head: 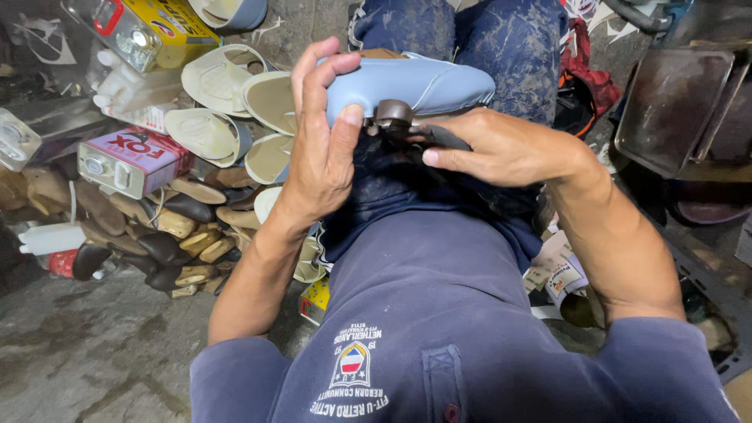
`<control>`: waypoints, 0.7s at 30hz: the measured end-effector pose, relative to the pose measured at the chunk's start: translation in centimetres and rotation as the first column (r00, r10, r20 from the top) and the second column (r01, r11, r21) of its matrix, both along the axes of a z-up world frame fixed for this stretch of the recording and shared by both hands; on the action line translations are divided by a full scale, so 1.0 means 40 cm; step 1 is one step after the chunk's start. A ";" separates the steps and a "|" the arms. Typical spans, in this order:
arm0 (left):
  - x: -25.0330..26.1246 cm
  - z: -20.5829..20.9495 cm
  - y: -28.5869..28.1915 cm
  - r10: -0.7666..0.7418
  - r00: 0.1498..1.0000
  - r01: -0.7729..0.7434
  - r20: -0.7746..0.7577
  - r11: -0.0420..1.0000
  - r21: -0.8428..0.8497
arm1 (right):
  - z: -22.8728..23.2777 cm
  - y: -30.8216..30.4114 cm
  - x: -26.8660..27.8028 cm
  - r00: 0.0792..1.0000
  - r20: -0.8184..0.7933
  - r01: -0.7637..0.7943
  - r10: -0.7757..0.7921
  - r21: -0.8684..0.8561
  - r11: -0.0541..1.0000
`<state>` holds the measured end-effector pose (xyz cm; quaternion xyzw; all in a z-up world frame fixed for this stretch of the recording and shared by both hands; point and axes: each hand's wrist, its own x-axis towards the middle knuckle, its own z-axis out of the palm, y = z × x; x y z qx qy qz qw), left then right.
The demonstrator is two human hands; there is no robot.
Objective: The person is repairing a light blue slip-on shoe. They use a hammer to tap a tool into the shoe's sole and use pliers to pull out a piece of material from the shoe.
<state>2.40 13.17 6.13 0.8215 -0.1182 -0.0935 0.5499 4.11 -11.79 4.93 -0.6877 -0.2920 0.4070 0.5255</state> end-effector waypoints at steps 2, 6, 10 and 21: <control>0.000 0.001 -0.001 0.002 1.000 -0.002 0.010 1.000 0.003 | -0.010 -0.006 -0.014 0.999 -0.050 -0.009 0.013 0.081 0.997; -0.005 -0.001 -0.006 -0.009 1.000 0.009 0.010 1.000 0.014 | 0.007 -0.023 -0.096 0.986 0.024 0.168 -0.167 -0.187 0.968; -0.020 0.000 -0.023 -0.024 0.999 0.024 0.045 1.000 0.007 | 0.062 -0.034 -0.104 0.968 0.188 0.220 -0.166 -0.318 0.922; -0.009 -0.008 -0.029 -0.070 0.996 0.070 0.057 0.998 0.008 | 0.015 -0.079 -0.120 0.829 0.550 0.301 -0.106 -0.278 0.912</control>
